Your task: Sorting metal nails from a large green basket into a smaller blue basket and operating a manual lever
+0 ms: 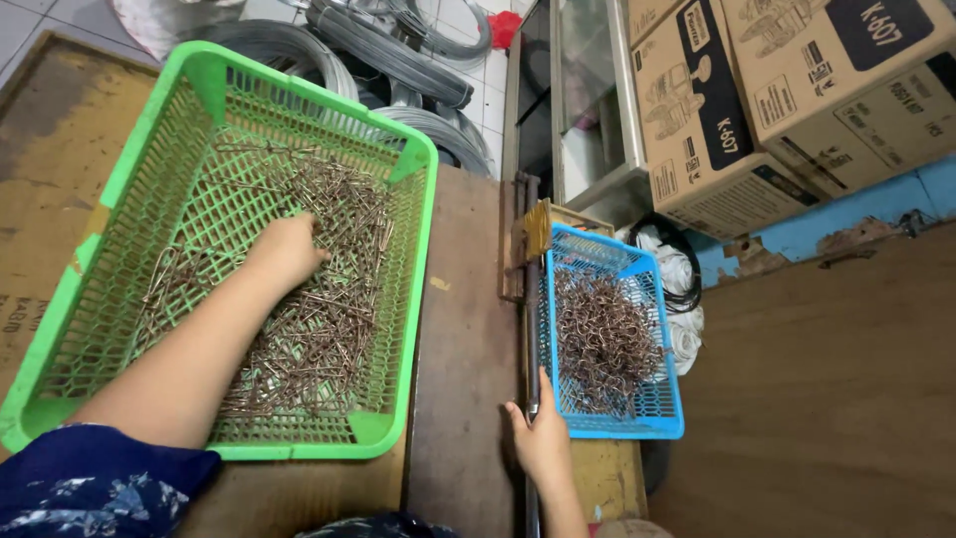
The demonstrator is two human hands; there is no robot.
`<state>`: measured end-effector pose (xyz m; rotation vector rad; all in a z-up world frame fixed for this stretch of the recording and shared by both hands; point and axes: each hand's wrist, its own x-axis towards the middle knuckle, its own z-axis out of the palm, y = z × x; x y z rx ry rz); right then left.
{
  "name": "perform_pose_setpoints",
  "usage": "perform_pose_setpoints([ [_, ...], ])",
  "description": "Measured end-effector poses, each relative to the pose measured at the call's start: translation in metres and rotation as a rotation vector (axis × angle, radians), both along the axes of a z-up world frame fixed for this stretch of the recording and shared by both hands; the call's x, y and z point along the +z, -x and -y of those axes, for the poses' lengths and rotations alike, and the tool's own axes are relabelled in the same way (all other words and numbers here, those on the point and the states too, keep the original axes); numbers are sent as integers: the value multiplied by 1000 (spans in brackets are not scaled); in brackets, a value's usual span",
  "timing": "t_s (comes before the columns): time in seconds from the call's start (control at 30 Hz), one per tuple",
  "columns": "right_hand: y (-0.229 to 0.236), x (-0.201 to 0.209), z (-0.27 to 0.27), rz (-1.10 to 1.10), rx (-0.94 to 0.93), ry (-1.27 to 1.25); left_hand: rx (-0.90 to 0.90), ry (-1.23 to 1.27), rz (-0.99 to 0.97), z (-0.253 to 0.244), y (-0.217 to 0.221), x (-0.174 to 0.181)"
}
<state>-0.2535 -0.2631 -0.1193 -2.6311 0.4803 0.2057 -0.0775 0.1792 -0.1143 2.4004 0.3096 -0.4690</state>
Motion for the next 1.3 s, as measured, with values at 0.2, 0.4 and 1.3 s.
perform_pose_setpoints([
  [0.2, 2, 5, -5, -72, -32, 23, -37, -191, 147, -17, -21, -53],
  [0.4, 0, 5, -1, -58, 103, 22, -92, -52, 305, 5, -3, 8],
  [1.3, -33, 240, -35, -360, 196, 55, -694, -337, 592, 202, -136, -35],
])
